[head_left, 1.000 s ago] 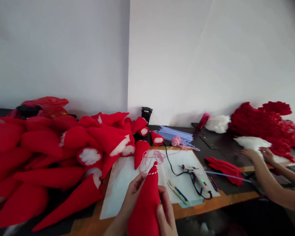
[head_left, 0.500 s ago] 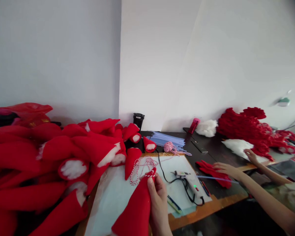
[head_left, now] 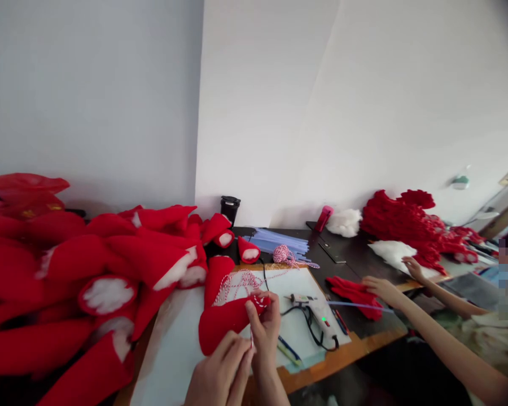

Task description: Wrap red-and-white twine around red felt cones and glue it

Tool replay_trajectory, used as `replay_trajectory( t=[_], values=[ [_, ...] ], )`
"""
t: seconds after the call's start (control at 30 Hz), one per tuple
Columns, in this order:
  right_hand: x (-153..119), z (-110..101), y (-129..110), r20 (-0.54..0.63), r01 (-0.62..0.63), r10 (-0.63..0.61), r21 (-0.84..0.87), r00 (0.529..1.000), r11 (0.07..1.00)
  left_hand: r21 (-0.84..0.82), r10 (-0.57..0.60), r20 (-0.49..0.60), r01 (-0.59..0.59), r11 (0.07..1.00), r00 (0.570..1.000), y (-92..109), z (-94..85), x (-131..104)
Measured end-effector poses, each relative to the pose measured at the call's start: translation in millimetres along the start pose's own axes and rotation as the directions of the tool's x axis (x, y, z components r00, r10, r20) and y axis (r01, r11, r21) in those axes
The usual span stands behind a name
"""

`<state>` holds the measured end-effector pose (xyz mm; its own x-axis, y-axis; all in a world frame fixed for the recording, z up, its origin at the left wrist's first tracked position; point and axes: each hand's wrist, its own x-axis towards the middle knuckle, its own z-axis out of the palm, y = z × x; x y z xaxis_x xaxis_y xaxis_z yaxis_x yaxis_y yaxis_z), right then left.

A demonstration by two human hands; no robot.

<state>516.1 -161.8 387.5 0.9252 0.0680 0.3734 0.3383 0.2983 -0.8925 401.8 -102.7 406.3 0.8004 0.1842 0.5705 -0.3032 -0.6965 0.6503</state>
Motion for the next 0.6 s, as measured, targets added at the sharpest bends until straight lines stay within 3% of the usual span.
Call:
replay_trajectory(
  t=[0.2, 0.37, 0.47, 0.53, 0.6],
  values=[
    [-30, -14, 5, 0.091, -0.1, 0.105, -0.056, 0.99, 0.993, -0.101, -0.155, 0.15, 0.171, 0.98, 0.977, -14, -28.4, 20],
    [-41, -34, -6, 0.199, -0.336, 0.342, -0.063, 0.918, 0.94, -0.177, -0.291, 0.136, 0.312, 0.933, 0.947, -28, -32.7, 16],
    [-40, -39, -9, 0.162, -0.405, 0.413, -0.081, 0.896, 0.911, -0.137, -0.219, 0.114, 0.233, 0.963, 0.969, -19, -30.1, 0],
    [-39, -36, -9, 0.141, -0.46, 0.453, 0.017, 0.88, 0.888, -0.061, -0.089, 0.148, 0.099, 0.993, 0.985, -9, -22.7, -16],
    [-38, -32, -7, 0.139, -0.51, 0.493, 0.139, 0.859, 0.849, 0.019, 0.052, 0.234, -0.058, 0.998, 0.971, -2, -11.4, -32]
  ],
)
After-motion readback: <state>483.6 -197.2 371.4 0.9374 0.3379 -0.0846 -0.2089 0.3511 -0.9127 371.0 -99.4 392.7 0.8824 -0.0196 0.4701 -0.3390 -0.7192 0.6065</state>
